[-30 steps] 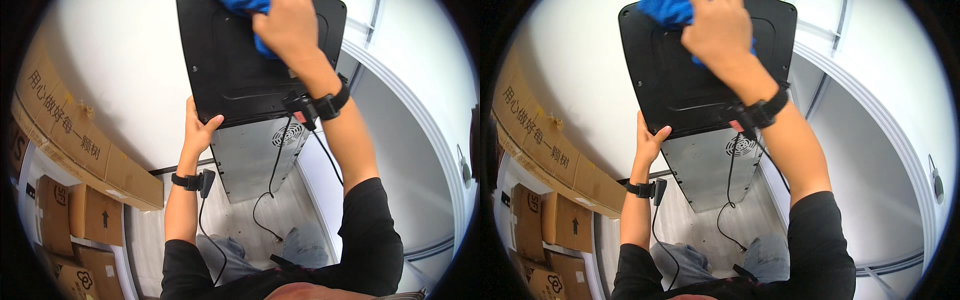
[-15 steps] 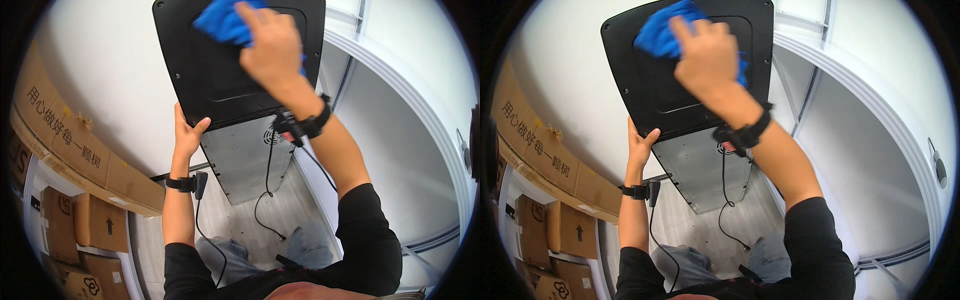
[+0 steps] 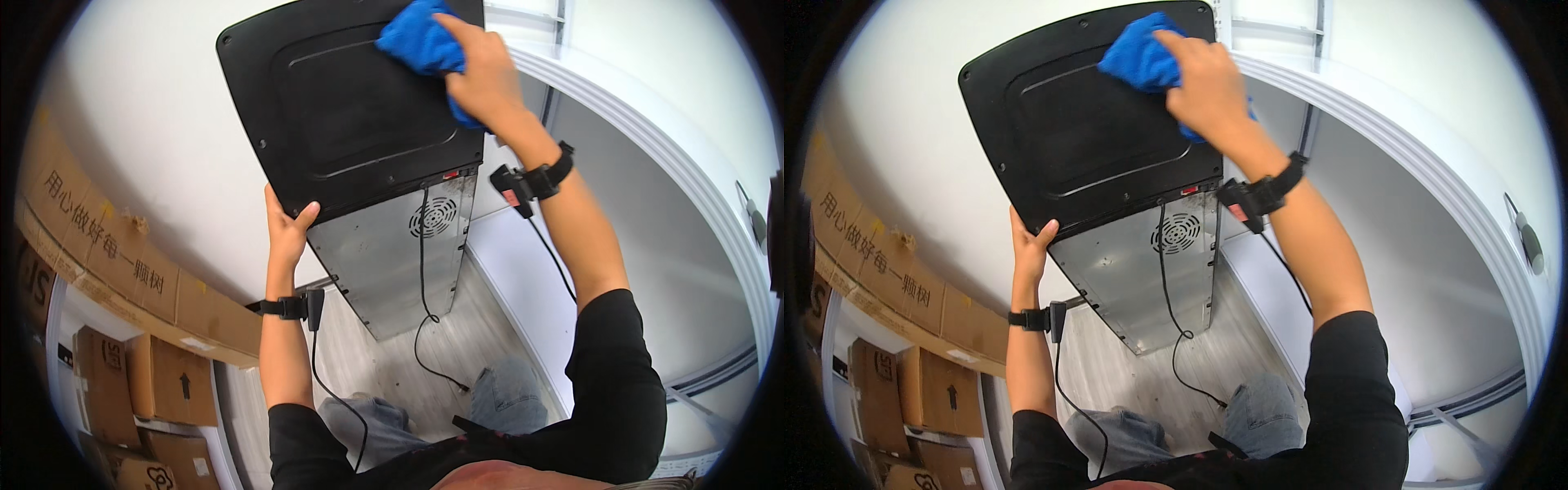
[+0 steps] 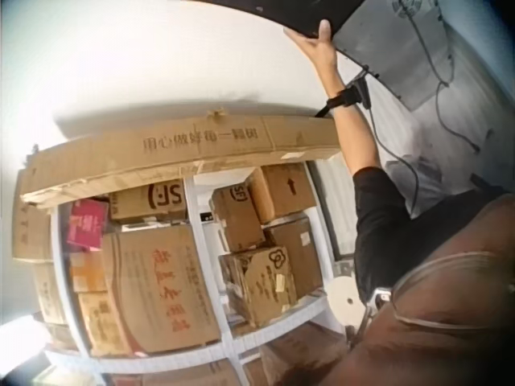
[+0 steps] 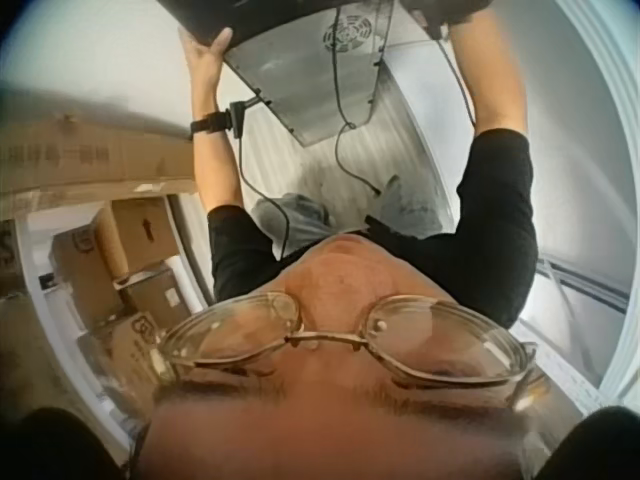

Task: The person uses a screwdriver to attach a black electronic device to a white shelf, then wipes the device with a blue cloth.

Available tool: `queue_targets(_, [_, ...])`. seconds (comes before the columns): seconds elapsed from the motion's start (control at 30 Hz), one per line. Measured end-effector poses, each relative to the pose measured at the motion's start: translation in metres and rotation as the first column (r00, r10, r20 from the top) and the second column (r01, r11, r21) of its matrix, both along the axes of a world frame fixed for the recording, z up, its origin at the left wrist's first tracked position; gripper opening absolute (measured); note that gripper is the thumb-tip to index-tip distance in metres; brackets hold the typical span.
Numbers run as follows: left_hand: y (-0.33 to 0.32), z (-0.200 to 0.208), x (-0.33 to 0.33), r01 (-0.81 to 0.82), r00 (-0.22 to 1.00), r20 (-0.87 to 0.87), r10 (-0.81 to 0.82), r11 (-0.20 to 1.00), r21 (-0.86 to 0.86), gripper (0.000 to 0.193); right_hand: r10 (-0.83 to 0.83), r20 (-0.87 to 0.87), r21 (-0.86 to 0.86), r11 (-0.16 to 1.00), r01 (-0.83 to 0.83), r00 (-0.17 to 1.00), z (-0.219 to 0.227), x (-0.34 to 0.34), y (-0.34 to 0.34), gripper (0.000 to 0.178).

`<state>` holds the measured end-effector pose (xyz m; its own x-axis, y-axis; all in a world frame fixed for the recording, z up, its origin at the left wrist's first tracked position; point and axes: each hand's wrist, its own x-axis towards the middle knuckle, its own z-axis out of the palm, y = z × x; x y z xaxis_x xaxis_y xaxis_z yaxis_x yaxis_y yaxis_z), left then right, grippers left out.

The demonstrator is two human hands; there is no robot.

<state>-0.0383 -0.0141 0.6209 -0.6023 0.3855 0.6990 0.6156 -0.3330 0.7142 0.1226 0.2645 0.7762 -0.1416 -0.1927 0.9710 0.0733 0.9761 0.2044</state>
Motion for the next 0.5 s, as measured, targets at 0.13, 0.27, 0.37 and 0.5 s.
queue_targets(0.13, [0.002,0.000,-0.001,0.008,0.999,0.044,-0.009,1.000,0.025,0.061,0.014,0.006,-0.007,1.000,-0.014,1.000,-0.021,0.005,-0.002,0.066])
queue_targets(0.27, [0.004,0.001,0.001,0.000,0.999,0.050,0.001,1.000,-0.017,0.061,0.046,0.064,0.077,0.996,-0.051,0.997,-0.059,-0.006,-0.030,0.068])
queue_targets(0.37, [0.003,-0.003,-0.006,0.013,1.000,0.023,-0.012,0.999,-0.040,0.068,0.105,0.000,0.096,0.990,-0.104,0.995,-0.041,-0.032,-0.060,0.064])
queue_targets(0.5, [-0.006,-0.007,-0.008,-0.016,1.000,0.011,0.017,0.998,-0.056,0.067,0.147,0.212,-0.055,0.989,-0.138,0.966,-0.024,-0.036,-0.122,0.061])
